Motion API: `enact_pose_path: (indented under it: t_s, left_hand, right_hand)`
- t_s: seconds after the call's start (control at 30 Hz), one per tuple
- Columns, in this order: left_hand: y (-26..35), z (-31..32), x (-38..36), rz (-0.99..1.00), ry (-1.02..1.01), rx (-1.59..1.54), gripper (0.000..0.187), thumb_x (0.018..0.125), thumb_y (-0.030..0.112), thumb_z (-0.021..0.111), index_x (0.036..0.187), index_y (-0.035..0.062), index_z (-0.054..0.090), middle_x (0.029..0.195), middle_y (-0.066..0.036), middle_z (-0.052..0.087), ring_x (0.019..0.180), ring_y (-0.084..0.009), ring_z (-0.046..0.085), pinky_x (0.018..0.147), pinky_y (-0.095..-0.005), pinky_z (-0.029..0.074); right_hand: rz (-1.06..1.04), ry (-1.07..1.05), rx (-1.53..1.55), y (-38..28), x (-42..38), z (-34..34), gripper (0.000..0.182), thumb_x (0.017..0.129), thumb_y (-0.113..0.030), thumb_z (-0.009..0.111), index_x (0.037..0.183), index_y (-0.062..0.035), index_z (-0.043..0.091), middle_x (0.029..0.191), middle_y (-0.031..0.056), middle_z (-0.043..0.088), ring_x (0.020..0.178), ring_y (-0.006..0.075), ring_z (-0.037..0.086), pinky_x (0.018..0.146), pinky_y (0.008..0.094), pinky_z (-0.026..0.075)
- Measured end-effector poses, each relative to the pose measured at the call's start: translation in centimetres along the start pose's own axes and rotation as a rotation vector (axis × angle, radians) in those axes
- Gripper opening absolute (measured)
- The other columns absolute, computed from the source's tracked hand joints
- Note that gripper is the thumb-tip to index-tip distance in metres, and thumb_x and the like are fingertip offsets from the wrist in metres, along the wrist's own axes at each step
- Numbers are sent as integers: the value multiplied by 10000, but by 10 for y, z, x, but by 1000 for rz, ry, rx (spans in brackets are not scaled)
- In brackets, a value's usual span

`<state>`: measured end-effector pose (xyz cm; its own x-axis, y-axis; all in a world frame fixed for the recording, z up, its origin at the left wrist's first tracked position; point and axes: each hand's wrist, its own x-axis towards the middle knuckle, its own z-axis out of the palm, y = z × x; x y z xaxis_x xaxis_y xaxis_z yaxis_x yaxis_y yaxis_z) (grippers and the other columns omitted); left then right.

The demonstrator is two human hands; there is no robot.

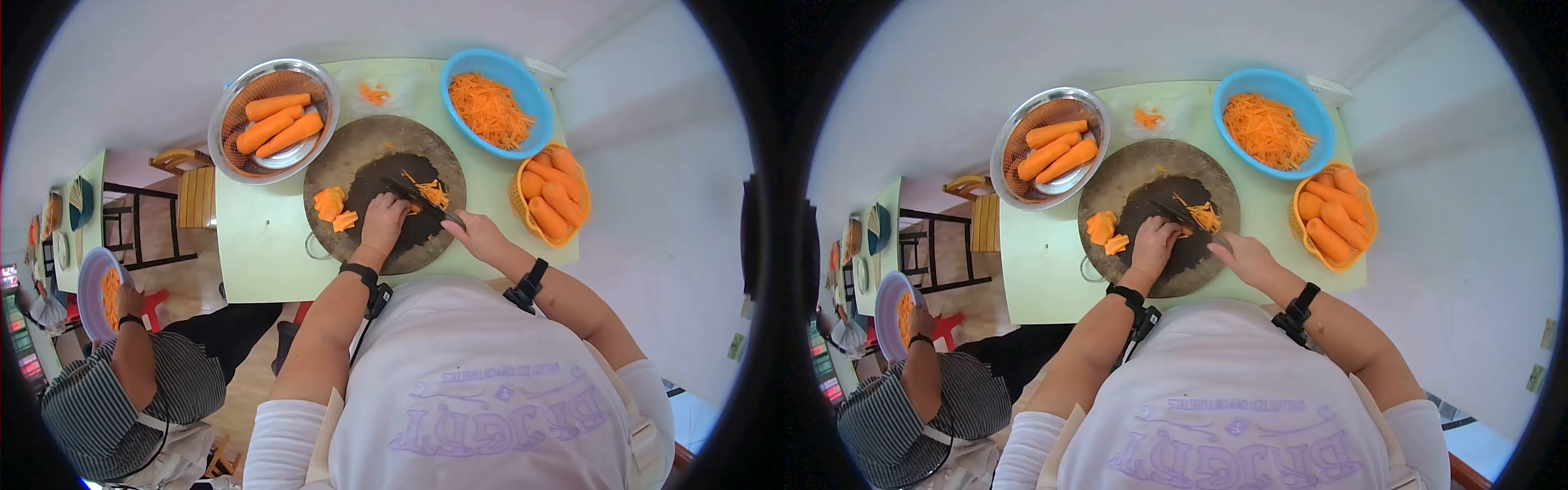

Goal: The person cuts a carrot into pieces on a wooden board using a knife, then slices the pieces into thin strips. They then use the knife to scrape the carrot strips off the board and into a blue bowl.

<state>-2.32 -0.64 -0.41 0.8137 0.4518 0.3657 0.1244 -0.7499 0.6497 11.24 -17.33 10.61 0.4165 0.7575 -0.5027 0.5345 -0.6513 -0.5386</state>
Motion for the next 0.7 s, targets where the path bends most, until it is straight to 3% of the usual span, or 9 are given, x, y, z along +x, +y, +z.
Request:
enact_pose_path:
  t_s: [0.43, 0.7]
  left_hand:
    - [2, -3, 0, 20, 29, 2, 96, 737, 70, 719, 823, 72, 677, 808, -88, 573, 797, -298, 570, 716, -399, 483]
    - [2, 0, 0, 6, 18, -2, 57, 770, 85, 698, 816, 67, 668, 795, -81, 559, 793, -286, 561, 725, -396, 469]
  right_hand:
    - [-4, 30, -55, 2, -6, 7, 485, 962, -480, 490, 1039, -14, 601, 876, 237, 655, 864, 414, 628, 755, 481, 489]
    - [-20, 95, -87, 3, -3, 10, 485, 952, -509, 497, 1009, -38, 601, 790, 220, 651, 775, 417, 628, 696, 493, 486]
